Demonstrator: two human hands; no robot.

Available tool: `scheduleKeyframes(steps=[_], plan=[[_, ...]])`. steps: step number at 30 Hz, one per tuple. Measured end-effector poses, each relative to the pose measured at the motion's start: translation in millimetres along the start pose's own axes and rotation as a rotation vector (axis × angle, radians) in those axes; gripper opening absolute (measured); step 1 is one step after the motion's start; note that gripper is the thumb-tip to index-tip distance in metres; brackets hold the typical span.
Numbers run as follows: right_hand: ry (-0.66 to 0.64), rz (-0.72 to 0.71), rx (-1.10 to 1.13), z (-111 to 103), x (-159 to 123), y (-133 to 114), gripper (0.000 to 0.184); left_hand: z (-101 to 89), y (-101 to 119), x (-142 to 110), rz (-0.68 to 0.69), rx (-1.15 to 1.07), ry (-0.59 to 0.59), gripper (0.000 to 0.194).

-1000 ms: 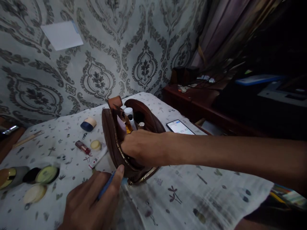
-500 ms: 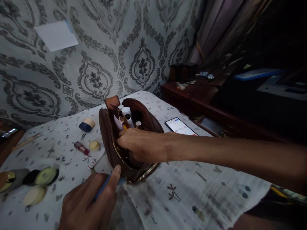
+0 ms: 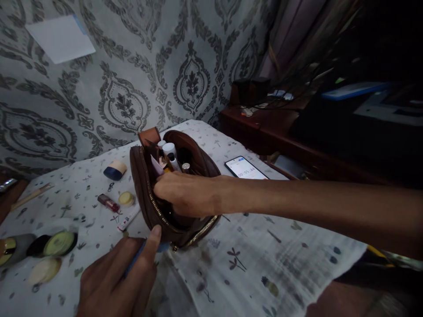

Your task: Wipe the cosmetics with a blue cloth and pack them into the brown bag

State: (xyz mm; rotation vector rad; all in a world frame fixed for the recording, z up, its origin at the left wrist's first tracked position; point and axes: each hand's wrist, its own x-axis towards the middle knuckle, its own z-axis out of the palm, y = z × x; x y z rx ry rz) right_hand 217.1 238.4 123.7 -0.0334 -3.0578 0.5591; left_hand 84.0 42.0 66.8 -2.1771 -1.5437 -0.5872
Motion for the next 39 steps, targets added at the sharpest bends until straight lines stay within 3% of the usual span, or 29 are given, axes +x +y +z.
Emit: scheduleKeyframes(steps=[20,26,30,39], plan=[[-0.056,0.078,0.011,-18.8,-13.1,-8.8,0.021,-0.9,0.6,2.4,0.017,0.038,0.002,0.060],[-0.129,0.069,-0.026,-17.9,-13.2,-4.6,0.018,0.3,0.1,1.2,0.028,0.019,-0.004,0.059],[-0.033,0.032,-0.003,-9.6,-8.8,-1.0,0.022,0.8,2.1,3.3,0.013,0.013,0.009,0.052],[-0.041,0.220,0.163,-5.6,2.1,-8.1,0.024,2.9,12.5,20.6,0.005,0.033,0.049,0.038]])
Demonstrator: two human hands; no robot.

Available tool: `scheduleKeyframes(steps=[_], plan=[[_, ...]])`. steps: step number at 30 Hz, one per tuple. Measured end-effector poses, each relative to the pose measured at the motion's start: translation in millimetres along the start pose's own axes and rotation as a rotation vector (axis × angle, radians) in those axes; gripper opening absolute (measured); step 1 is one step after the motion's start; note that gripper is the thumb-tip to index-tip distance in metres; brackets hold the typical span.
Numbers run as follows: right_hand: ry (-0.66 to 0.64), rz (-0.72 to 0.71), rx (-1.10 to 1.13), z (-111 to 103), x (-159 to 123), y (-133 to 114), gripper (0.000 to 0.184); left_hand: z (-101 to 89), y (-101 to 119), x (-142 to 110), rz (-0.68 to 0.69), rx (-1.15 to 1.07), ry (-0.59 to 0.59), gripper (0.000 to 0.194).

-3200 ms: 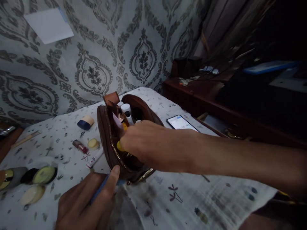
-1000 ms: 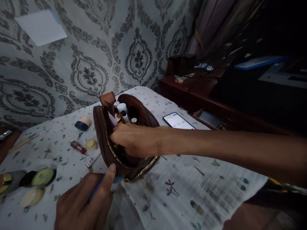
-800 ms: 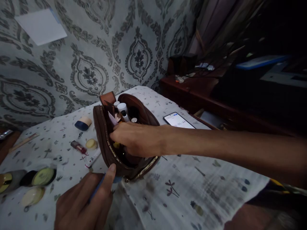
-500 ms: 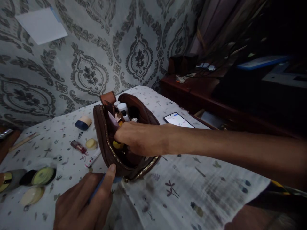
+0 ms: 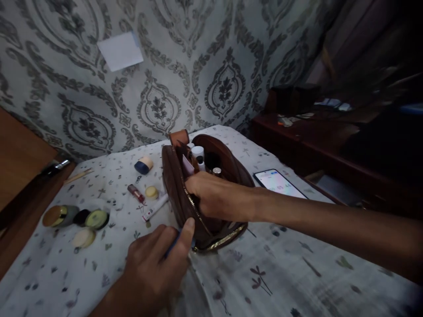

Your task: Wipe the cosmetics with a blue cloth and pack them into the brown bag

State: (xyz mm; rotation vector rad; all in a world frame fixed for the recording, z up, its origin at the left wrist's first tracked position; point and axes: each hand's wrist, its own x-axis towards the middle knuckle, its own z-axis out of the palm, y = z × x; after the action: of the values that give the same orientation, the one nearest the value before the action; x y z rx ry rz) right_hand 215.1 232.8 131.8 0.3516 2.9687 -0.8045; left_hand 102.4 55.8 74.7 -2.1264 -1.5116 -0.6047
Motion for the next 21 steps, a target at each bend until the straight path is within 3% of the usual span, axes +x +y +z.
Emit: scheduleKeyframes(steps=[4,8,13,16,21], plan=[[-0.025,0.060,0.073,-0.4,1.3,1.9,0.028,-0.8,2.9,-0.3,-0.031,0.008,-0.018,0.039],[0.014,0.037,0.106,4.9,2.9,11.7,0.027,2.8,-2.5,-15.9,-0.127,-0.011,-0.011,0.041],[-0.011,0.118,0.067,6.2,5.3,15.6,0.034,10.1,-31.2,-50.8,-0.366,-0.086,-0.125,0.031],[-0.052,0.173,0.053,1.9,4.6,6.5,0.029,12.0,-51.5,-69.7,-0.503,-0.124,-0.194,0.026],[-0.057,0.200,0.010,-1.4,3.5,-4.5,0.028,13.5,-78.0,-85.2,-0.701,-0.154,-0.229,0.025]])
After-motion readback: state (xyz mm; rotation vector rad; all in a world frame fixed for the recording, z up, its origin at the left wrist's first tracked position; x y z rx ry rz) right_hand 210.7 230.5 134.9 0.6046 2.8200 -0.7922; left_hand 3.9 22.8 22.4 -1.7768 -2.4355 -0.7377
